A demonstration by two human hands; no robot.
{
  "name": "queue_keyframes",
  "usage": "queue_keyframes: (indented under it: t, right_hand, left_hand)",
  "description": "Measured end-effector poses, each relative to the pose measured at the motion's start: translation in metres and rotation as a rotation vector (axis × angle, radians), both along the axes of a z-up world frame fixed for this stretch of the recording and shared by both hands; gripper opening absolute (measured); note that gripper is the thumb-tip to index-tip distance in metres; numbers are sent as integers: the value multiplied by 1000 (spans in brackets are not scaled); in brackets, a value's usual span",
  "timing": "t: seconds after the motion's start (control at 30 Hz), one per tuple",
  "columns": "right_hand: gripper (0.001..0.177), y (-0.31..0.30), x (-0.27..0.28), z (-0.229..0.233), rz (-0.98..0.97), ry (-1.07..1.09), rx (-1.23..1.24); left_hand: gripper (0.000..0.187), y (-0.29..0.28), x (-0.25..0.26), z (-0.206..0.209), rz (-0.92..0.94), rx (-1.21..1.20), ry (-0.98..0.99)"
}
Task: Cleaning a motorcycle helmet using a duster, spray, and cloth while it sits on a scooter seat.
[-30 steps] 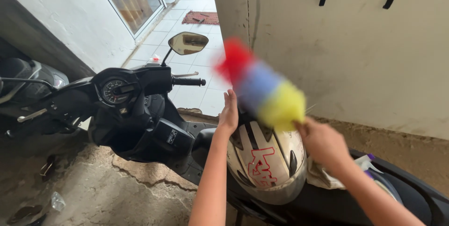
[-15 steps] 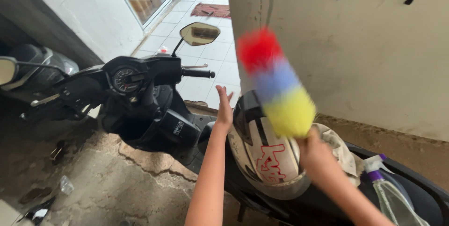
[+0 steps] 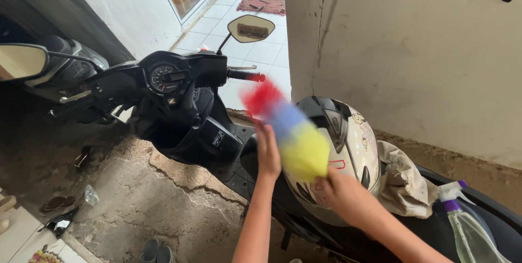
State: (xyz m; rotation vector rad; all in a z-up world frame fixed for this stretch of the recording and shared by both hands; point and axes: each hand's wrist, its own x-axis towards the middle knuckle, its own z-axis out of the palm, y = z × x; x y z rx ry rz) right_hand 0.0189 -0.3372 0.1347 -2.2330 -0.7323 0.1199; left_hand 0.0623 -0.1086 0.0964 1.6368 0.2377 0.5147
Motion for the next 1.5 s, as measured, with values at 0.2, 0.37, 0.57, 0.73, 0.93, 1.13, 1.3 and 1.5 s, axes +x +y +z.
queue_keyframes:
  t: [0.2,0.37,0.57,0.73,0.93,1.13,1.3,1.5]
  right_hand:
    - [39,-6,38,57,-393,348,16]
    - [40,-11,53,6,-403,197,-38]
    - [30,12,-10,19,-32,108,-221]
    - [31,25,-1,54,-57,180,-120]
    - [20,17,8,-28,326,-396,-557]
    - [33,46,-24,31,96,72,-201]
    - [21,21,16,-35,242,-313,-454]
    - [31,0,-1,42,122,60,-42]
  left_hand:
    - [92,-13,-20,19,134,140,166]
    - [83,-23,-13,-1,-5,137,82]
    - [68,3,-25,28,251,-125,-87]
    - [59,24,-51,60,408,-92,-212]
    - [43,28,-53,45,343,-154,-111]
    - [41,37,-68,53,327,-210,-74]
    - [36,35,-71,52,368,-47,-39]
    - [44,10,-62,40,296,-209,-90]
